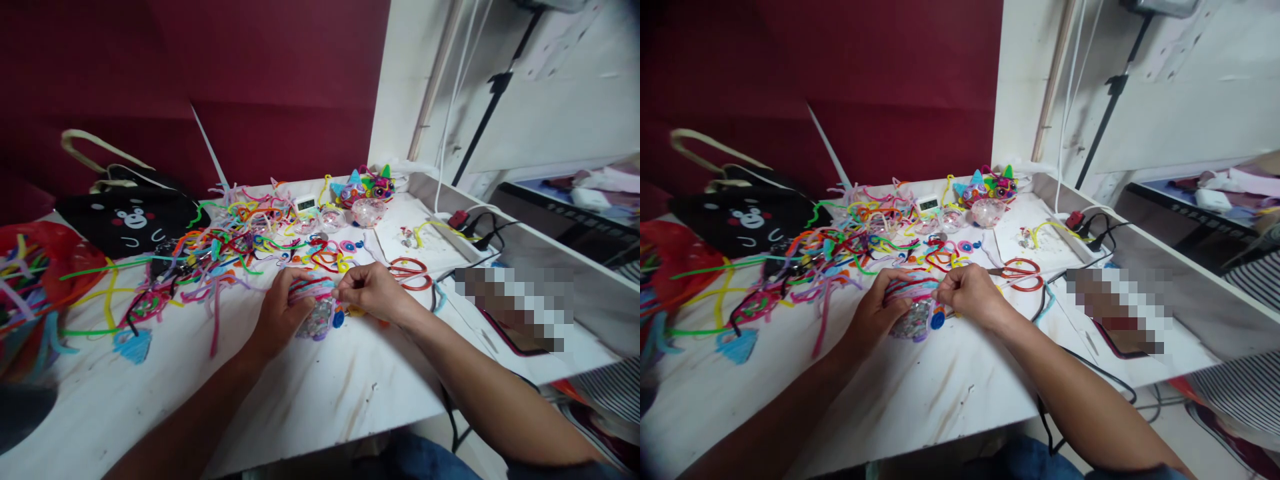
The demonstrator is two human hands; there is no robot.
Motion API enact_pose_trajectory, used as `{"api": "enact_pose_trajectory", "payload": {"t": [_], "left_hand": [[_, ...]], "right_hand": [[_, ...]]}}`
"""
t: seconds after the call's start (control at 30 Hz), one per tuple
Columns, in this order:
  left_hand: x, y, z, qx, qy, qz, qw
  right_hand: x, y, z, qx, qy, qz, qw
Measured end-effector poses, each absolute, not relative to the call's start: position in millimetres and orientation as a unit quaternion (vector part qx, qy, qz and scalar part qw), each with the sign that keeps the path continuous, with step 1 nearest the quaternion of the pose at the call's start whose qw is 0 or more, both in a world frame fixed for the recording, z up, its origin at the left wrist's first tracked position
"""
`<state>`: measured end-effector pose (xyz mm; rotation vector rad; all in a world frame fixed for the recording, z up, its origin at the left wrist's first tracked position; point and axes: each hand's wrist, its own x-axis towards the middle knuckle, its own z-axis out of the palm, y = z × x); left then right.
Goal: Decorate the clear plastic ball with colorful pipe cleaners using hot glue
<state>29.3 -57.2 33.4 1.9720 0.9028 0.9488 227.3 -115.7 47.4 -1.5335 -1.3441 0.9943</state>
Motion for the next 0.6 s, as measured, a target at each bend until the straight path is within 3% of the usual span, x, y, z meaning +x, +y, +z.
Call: {"api": "enact_pose_trajectory", "payload": {"t": [0.6], "left_hand": [[28.1, -56.4, 33.1, 0.753, 0.350, 0.390, 0.398]], "right_hand": [[227.7, -107.8, 56.2, -0.617, -0.545, 0.408, 0.394]]}}
